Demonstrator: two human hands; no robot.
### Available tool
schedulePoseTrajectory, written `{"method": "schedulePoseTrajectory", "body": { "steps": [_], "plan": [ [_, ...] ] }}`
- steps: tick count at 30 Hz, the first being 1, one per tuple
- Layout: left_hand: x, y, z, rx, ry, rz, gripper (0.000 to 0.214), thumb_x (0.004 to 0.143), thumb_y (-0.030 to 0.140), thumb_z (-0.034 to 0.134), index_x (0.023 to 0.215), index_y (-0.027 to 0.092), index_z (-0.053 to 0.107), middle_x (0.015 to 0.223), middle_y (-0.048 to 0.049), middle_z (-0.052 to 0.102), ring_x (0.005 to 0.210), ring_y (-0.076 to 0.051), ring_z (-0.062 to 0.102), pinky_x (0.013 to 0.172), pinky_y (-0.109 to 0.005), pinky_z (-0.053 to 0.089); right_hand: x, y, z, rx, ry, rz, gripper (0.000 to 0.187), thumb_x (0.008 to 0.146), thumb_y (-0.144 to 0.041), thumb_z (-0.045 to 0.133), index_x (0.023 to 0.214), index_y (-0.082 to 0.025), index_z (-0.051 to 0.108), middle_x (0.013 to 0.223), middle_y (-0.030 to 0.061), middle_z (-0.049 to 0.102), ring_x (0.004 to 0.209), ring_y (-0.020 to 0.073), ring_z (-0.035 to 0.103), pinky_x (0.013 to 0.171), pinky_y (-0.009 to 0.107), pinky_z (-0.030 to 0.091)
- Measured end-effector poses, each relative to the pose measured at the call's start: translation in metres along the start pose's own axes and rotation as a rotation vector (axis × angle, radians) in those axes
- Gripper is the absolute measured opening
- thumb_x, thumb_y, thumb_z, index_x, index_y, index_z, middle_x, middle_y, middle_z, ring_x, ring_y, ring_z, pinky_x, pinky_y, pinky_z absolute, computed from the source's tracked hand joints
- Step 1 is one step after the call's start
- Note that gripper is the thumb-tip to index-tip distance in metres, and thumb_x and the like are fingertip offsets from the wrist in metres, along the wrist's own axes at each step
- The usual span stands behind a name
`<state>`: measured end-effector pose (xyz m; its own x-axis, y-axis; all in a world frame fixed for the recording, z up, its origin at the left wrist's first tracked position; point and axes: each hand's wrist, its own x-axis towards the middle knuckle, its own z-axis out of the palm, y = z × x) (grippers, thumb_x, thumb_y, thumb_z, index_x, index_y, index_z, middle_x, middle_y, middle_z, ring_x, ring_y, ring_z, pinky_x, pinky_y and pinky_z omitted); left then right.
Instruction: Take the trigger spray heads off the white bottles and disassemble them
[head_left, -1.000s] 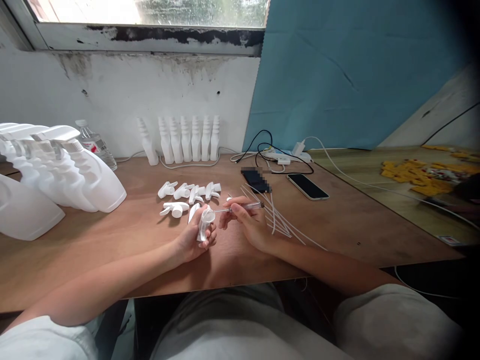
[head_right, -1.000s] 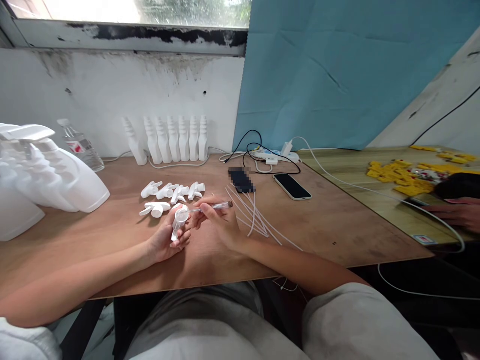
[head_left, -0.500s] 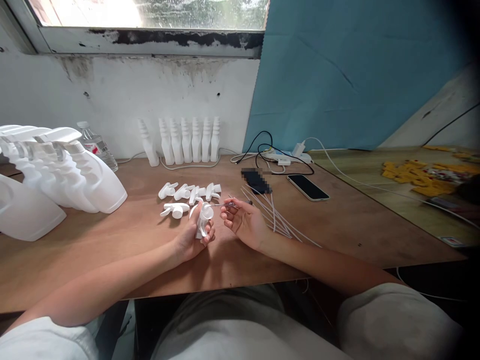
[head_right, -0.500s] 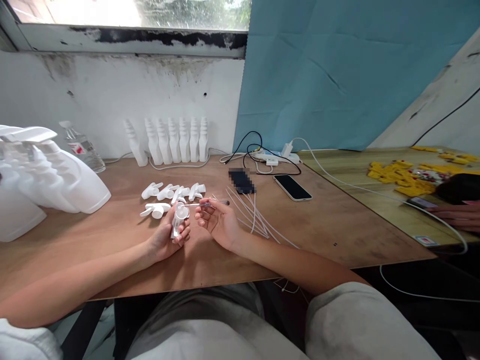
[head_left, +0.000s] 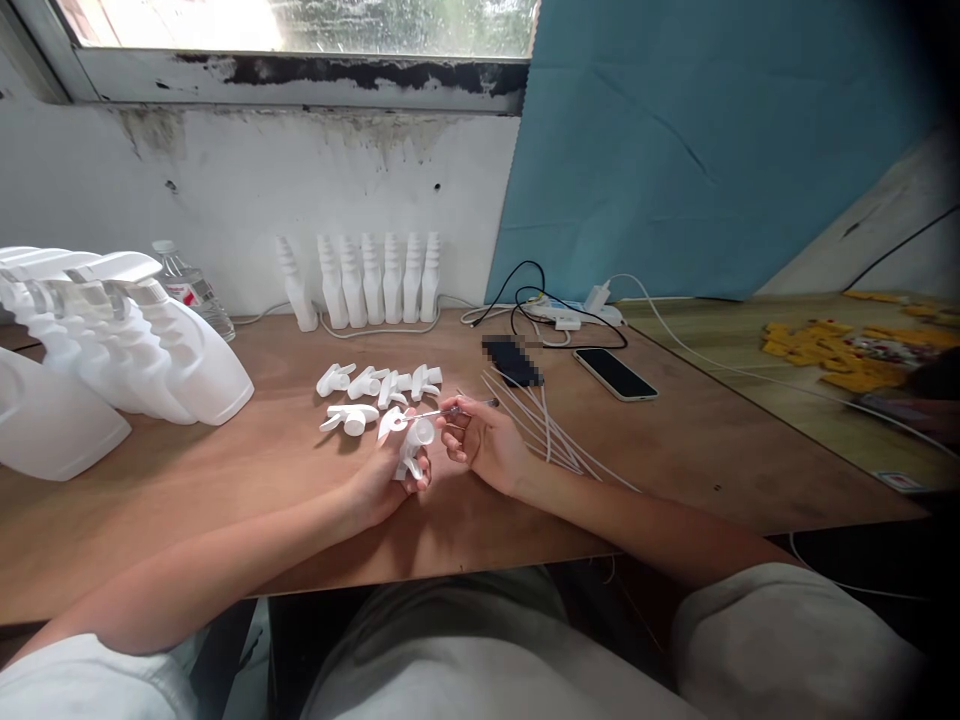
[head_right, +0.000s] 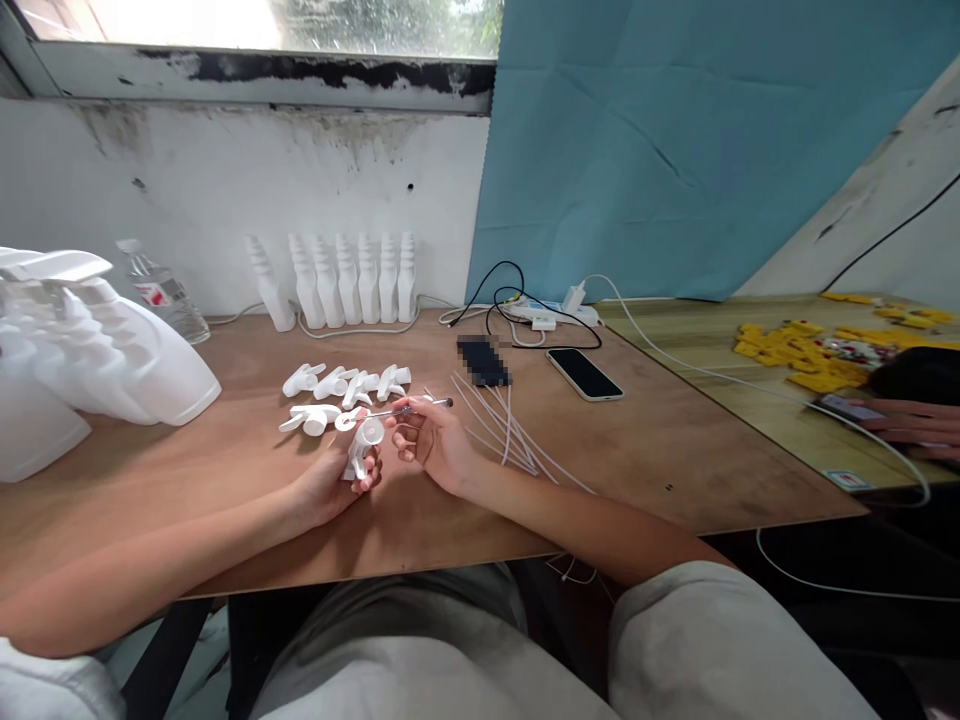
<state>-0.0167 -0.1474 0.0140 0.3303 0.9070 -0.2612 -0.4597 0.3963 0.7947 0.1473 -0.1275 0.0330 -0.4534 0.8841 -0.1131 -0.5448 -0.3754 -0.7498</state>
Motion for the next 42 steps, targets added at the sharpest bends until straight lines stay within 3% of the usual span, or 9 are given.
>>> {"method": "schedulePoseTrajectory", "body": {
  "steps": [8,19,22,25,28,31,36,40,42],
  "plan": [
    [-0.010,0.004,0.010,0.129,0.071,0.055,0.044,0.080,0.059,0.059,0.099,0.022,0.041,0.055,0.0038,0.054,0.037,-0.011,0.050,0.034,-0.017,0.037,-0.004,-0.009,0.003,-0.294,-0.081,-0.325,0.019,0.084,-0.035,0.059,0.081,-0.016,0.060,0.066,0.0014,0.063,0.044,0.0100,0.054,0.040,0.021,0.038],
    [-0.014,0.001,0.009,0.303,0.001,0.056,0.045,0.082,0.060,0.056,0.096,0.020,0.040,0.059,0.0008,0.058,0.038,-0.014,0.056,0.035,-0.017,0.032,-0.008,-0.011,0.000,-0.495,-0.195,-0.491,0.020,0.090,-0.032,0.055,0.081,-0.015,0.063,0.065,0.0009,0.063,0.046,0.0094,0.055,0.042,0.022,0.041],
    [-0.015,0.003,0.011,0.367,-0.023,0.059,0.041,0.084,0.058,0.055,0.095,0.020,0.042,0.059,-0.0004,0.059,0.040,-0.015,0.057,0.035,-0.017,0.033,-0.009,-0.010,0.002,-0.528,-0.210,-0.455,0.021,0.088,-0.032,0.057,0.081,-0.014,0.064,0.065,0.0012,0.063,0.046,0.0098,0.056,0.043,0.022,0.044],
    [-0.016,0.004,0.011,0.419,-0.040,0.068,0.039,0.084,0.056,0.056,0.092,0.020,0.044,0.058,-0.0007,0.059,0.039,-0.015,0.057,0.036,-0.018,0.036,-0.008,-0.008,0.003,-0.440,-0.222,-0.274,0.021,0.087,-0.035,0.057,0.083,-0.015,0.063,0.070,0.0032,0.066,0.047,0.0116,0.057,0.042,0.024,0.045],
    [-0.016,0.004,0.010,0.433,-0.050,0.062,0.041,0.083,0.058,0.056,0.096,0.020,0.045,0.058,-0.0006,0.059,0.040,-0.016,0.057,0.036,-0.018,0.036,-0.004,-0.008,0.001,-0.219,-0.153,-0.033,0.020,0.086,-0.035,0.055,0.087,-0.016,0.061,0.074,0.0030,0.067,0.046,0.0102,0.054,0.040,0.022,0.041],
    [-0.015,0.002,0.008,0.433,-0.054,0.046,0.042,0.084,0.059,0.055,0.095,0.020,0.042,0.057,-0.0010,0.060,0.041,-0.017,0.059,0.036,-0.018,0.035,0.003,-0.015,-0.004,0.007,-0.054,0.073,0.014,0.084,-0.029,0.056,0.087,-0.017,0.061,0.072,0.0004,0.064,0.045,0.0066,0.047,0.038,0.018,0.034],
    [-0.014,0.000,0.007,0.443,-0.068,0.046,0.041,0.083,0.058,0.055,0.084,0.020,0.041,0.056,-0.0016,0.060,0.040,-0.016,0.059,0.035,-0.018,0.035,0.022,-0.044,-0.027,0.078,0.142,-0.100,0.007,0.077,-0.023,0.055,0.078,-0.016,0.058,0.065,0.0000,0.058,0.045,0.0061,0.040,0.040,0.019,0.032],
    [-0.012,0.001,0.007,0.427,-0.078,0.026,0.041,0.083,0.059,0.056,0.085,0.020,0.041,0.055,-0.0007,0.059,0.039,-0.016,0.058,0.034,-0.017,0.033,0.039,-0.066,-0.056,-0.200,0.399,-0.260,0.012,0.075,-0.028,0.052,0.070,-0.017,0.052,0.054,-0.0010,0.051,0.041,0.0070,0.038,0.039,0.020,0.030],
    [-0.012,0.001,0.006,0.425,-0.081,0.017,0.041,0.083,0.058,0.056,0.086,0.021,0.040,0.055,-0.0011,0.060,0.039,-0.017,0.058,0.034,-0.018,0.033,0.045,-0.070,-0.068,-0.314,0.469,-0.299,0.015,0.075,-0.030,0.052,0.068,-0.017,0.051,0.051,-0.0014,0.050,0.039,0.0068,0.039,0.038,0.019,0.029]
  ]
}}
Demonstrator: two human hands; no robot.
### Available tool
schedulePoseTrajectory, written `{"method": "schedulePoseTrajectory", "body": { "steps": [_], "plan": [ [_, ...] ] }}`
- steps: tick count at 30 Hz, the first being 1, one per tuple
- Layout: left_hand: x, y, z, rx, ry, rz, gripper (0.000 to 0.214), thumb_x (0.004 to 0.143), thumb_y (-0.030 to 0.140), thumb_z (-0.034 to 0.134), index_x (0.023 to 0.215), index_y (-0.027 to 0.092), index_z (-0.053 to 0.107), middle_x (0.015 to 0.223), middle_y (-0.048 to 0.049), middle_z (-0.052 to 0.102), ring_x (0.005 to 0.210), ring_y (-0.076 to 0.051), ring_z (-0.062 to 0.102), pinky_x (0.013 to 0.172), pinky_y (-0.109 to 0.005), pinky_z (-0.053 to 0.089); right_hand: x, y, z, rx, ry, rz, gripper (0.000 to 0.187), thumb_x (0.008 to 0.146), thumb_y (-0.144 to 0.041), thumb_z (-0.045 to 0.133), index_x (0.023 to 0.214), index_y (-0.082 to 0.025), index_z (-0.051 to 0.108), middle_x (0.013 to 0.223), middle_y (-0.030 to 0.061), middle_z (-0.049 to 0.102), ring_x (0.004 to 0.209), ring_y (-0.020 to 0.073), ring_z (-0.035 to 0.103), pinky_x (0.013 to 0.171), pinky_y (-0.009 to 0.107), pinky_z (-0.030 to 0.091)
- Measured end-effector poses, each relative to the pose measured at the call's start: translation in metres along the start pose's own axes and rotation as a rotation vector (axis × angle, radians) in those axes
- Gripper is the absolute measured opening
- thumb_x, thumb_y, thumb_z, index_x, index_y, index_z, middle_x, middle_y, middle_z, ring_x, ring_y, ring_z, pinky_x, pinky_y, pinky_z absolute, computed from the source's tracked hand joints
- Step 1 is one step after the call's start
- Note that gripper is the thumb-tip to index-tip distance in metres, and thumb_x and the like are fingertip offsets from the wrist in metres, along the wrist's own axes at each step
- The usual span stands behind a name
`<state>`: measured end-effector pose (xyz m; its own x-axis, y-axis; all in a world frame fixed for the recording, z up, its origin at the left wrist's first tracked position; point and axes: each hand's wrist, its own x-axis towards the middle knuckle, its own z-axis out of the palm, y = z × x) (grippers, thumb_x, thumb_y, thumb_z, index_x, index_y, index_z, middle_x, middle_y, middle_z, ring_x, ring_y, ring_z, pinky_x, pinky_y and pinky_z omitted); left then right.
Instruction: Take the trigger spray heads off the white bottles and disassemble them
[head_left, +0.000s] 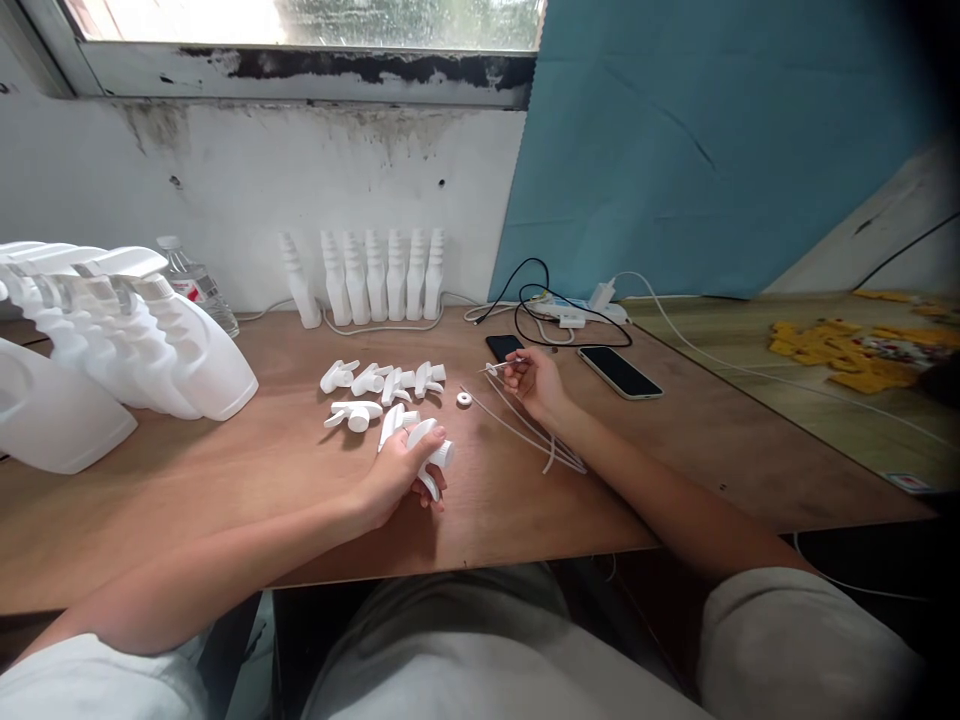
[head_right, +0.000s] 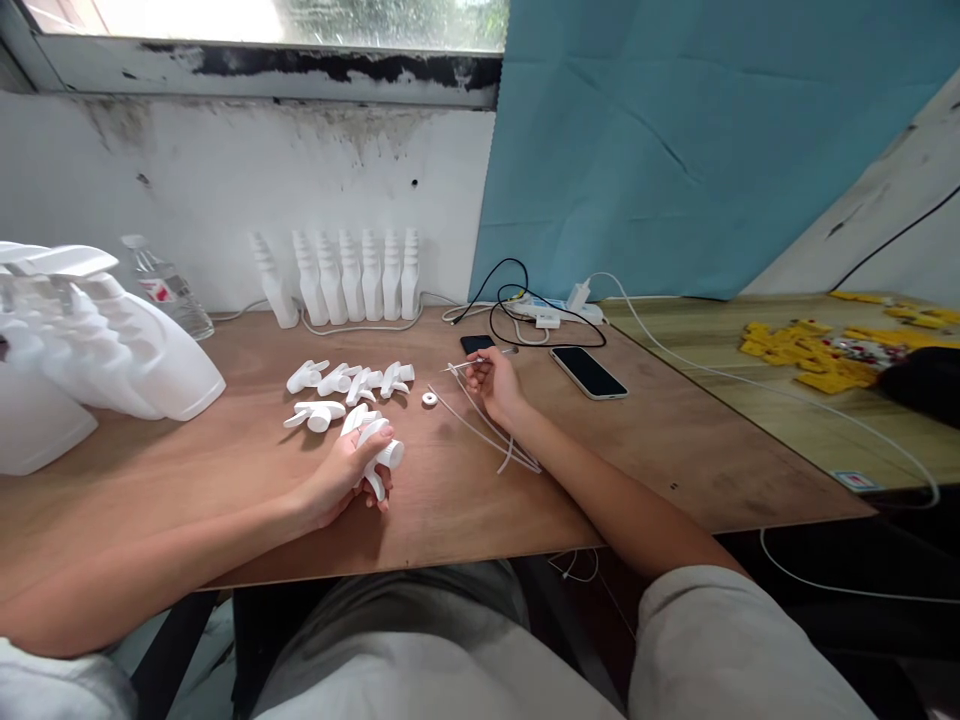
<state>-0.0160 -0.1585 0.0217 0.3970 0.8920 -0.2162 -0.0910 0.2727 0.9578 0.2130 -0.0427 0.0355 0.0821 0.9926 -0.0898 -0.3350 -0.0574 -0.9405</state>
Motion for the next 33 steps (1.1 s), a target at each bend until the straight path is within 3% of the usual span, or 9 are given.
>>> {"method": "schedulePoseTrajectory", "body": {
  "steps": [8,18,28,33],
  "plan": [
    [0.000,0.001,0.000,0.003,0.000,-0.007,0.041,0.083,0.058,0.056,0.085,0.021,0.040,0.054,-0.0008,0.060,0.038,-0.017,0.058,0.034,-0.018,0.033,0.002,0.022,0.001,-0.288,-0.070,-0.152,0.018,0.072,-0.033,0.060,0.070,-0.016,0.057,0.053,-0.0010,0.057,0.037,0.0076,0.046,0.035,0.019,0.032],
    [-0.002,0.001,0.001,0.001,0.012,-0.003,0.041,0.081,0.059,0.057,0.084,0.021,0.041,0.054,-0.0010,0.059,0.038,-0.016,0.057,0.035,-0.019,0.034,-0.007,0.018,0.005,-0.634,-0.202,-0.427,0.023,0.080,-0.036,0.054,0.071,-0.015,0.058,0.055,-0.0017,0.055,0.042,0.0071,0.048,0.042,0.019,0.036],
    [-0.002,0.001,0.001,0.006,-0.001,0.018,0.039,0.083,0.057,0.056,0.083,0.020,0.043,0.054,-0.0003,0.058,0.039,-0.014,0.056,0.036,-0.018,0.034,-0.009,0.017,0.004,-0.912,-0.212,-0.542,0.026,0.085,-0.035,0.049,0.073,-0.016,0.059,0.055,0.0005,0.059,0.047,0.0106,0.054,0.050,0.021,0.040],
    [-0.002,0.002,0.001,0.014,0.011,0.005,0.042,0.081,0.059,0.056,0.084,0.020,0.042,0.055,-0.0013,0.060,0.039,-0.015,0.057,0.035,-0.019,0.034,-0.008,0.017,0.004,-0.904,-0.228,-0.538,0.027,0.086,-0.037,0.049,0.073,-0.016,0.059,0.056,0.0007,0.060,0.046,0.0101,0.053,0.049,0.021,0.039]
  ]
}}
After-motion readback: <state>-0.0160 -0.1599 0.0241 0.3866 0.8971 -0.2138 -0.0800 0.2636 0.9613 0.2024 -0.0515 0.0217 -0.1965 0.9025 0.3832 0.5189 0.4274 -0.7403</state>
